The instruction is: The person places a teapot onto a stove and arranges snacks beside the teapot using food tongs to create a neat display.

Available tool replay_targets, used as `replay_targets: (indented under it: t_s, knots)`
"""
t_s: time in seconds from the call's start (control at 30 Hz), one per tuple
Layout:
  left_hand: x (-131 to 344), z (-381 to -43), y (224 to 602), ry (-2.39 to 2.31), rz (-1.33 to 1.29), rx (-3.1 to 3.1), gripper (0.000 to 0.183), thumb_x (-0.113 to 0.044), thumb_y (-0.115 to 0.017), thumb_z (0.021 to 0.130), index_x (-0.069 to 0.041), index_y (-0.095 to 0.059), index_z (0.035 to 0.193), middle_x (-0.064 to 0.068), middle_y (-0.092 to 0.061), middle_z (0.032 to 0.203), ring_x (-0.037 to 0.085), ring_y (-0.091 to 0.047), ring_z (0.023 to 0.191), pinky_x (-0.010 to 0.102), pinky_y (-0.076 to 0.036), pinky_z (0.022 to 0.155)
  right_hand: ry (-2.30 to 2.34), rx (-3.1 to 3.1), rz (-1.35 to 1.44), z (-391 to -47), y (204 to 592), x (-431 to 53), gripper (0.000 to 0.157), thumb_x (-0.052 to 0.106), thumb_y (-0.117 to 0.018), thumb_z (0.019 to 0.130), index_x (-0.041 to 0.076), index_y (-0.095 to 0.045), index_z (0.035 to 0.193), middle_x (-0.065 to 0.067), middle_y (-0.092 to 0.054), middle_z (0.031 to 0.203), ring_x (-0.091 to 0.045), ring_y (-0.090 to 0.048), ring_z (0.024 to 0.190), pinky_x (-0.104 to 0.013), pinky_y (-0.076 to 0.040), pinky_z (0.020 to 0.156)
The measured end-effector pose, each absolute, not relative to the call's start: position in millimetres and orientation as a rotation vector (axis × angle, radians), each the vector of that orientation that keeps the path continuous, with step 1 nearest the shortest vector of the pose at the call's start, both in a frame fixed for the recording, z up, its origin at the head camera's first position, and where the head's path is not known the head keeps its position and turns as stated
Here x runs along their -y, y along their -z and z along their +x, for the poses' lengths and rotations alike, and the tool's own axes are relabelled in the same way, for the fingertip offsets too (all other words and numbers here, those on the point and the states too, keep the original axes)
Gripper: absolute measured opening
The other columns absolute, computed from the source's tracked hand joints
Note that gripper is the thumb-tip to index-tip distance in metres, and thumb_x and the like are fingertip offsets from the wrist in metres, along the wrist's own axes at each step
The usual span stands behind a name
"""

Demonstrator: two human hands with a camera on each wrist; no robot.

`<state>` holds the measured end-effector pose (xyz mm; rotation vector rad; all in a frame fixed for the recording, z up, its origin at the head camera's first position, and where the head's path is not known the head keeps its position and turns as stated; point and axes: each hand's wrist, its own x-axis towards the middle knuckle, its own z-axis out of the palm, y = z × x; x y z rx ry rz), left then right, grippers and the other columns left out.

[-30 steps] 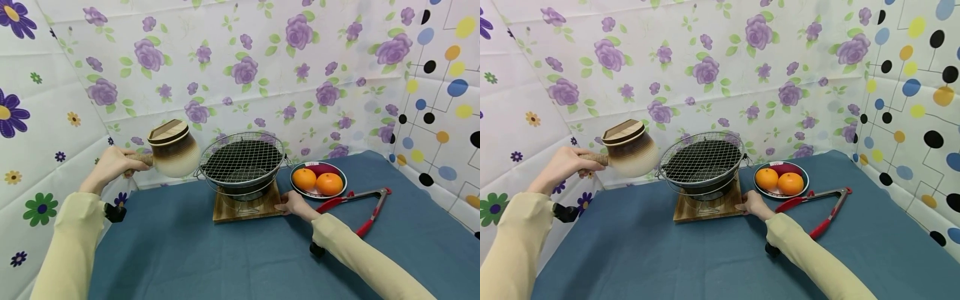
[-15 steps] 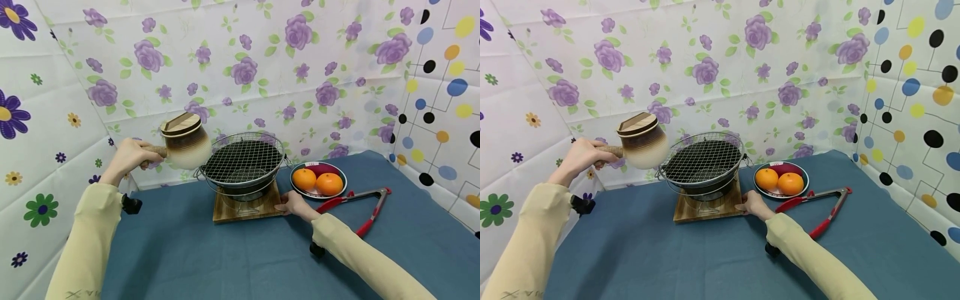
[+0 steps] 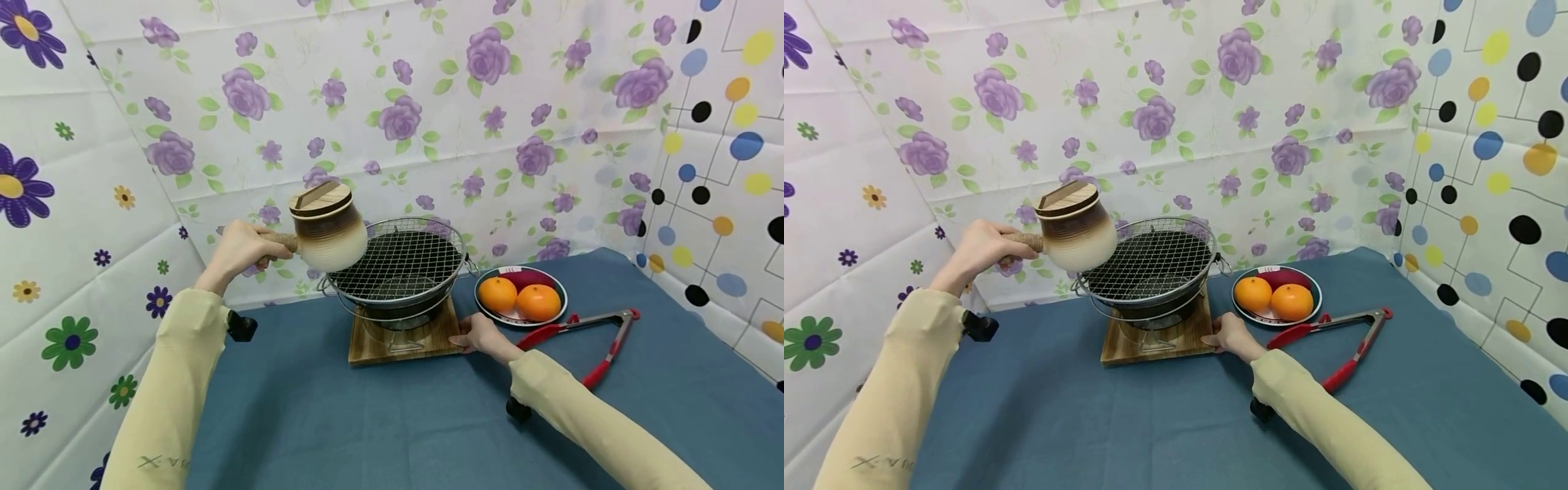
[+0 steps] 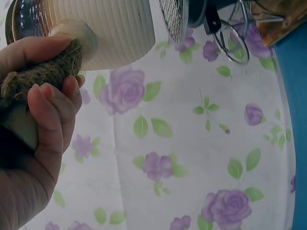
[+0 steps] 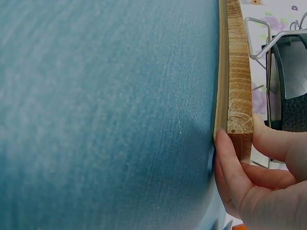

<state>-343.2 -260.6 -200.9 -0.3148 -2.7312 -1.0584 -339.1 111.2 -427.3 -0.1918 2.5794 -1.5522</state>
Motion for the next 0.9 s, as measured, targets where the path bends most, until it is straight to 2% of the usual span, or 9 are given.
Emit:
replay_targets:
  t_s: [0.17,0.5,0.67,0.9]
  knots:
    - [248.1,-350.3,203.1,1.075,-0.348,2.704,0.02,-0.016,-0.077,0.067,-0.001,-0.065,0.067,0.011,-0.05,0.05,0.023,-0.045,0.043,0.031,-0.038,0.041,1.56,-2.579,-0.194,-337.7,428.6,-112.0,0.028,-0.001,-0.068,0.08,-0.016,-0.058,0.102,-0.014,-0.058,0.08,-0.023,-0.061,0.067,-0.033,-0.055,0.06]
    - [225.8,-359.9,209.1,1.036,-0.362,2.691,0.014,-0.017,-0.076,0.067,-0.005,-0.07,0.07,0.013,-0.056,0.055,0.028,-0.051,0.046,0.031,-0.042,0.043,1.558,-2.573,-0.176,-339.0,429.9,-112.5,0.028,-0.001,-0.067,0.08,-0.015,-0.058,0.103,-0.013,-0.058,0.081,-0.022,-0.061,0.067,-0.033,-0.055,0.06]
    - [215.6,-364.3,211.5,1.097,-0.358,2.676,0.013,-0.016,-0.076,0.067,-0.008,-0.074,0.077,0.014,-0.059,0.059,0.031,-0.054,0.05,0.031,-0.045,0.044,1.559,-2.57,-0.173,-340.2,429.8,-112.6,0.029,-0.001,-0.068,0.08,-0.015,-0.058,0.103,-0.014,-0.059,0.083,-0.022,-0.061,0.068,-0.033,-0.055,0.06]
    - [202.9,-368.2,216.7,1.097,-0.34,2.667,0.011,-0.016,-0.075,0.067,-0.006,-0.072,0.07,0.011,-0.06,0.057,0.028,-0.056,0.049,0.033,-0.049,0.048,1.53,-2.584,-0.164,-339.6,428.1,-111.6,0.03,0.0,-0.068,0.08,-0.014,-0.058,0.104,-0.013,-0.059,0.084,-0.022,-0.06,0.069,-0.033,-0.055,0.06]
